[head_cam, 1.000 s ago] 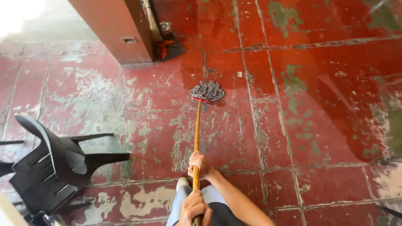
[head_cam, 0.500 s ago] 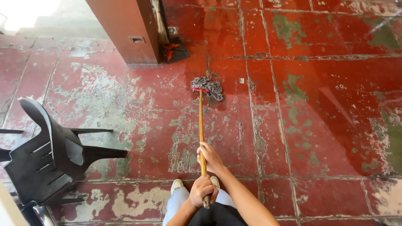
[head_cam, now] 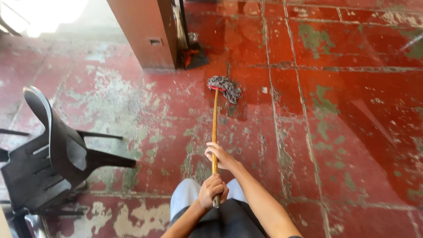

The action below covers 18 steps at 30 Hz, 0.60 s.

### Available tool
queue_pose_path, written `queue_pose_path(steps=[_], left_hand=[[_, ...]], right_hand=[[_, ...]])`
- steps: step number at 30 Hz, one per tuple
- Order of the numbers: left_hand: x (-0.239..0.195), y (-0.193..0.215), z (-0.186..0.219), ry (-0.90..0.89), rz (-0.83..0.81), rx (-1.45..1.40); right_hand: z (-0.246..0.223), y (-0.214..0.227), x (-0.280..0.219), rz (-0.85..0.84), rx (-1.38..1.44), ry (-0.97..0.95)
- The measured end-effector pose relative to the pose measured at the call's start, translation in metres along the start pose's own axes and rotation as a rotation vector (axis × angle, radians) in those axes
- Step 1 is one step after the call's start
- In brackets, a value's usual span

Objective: The recorder is mopping a tiled floor in a dining area using a mop and a red bucket filled with water.

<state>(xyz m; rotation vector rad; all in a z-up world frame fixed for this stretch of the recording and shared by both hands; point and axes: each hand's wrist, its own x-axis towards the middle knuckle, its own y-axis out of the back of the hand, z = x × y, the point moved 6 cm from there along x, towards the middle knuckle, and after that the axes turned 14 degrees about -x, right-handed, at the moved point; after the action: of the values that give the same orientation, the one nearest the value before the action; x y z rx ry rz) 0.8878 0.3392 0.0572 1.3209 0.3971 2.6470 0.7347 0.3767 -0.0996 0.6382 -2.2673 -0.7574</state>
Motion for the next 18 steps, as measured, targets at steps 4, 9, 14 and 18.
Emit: queue_pose_path(steps=[4,9,14,18], left_hand=[[-0.014,0.000,-0.054,-0.005,0.035,-0.005],[0.003,0.007,-0.127,0.116,0.134,-0.032],[-0.004,0.013,-0.145,0.278,0.204,-0.060],[0.002,0.016,-0.087,0.242,0.101,-0.047]], right_hand=[[0.051,-0.034,0.026,-0.085,-0.024,-0.235],[0.084,-0.028,0.052,0.066,0.295,-0.685],[0.041,-0.002,0.052,0.243,-0.119,-0.135],[-0.001,0.016,0.040,0.271,-0.054,0.038]])
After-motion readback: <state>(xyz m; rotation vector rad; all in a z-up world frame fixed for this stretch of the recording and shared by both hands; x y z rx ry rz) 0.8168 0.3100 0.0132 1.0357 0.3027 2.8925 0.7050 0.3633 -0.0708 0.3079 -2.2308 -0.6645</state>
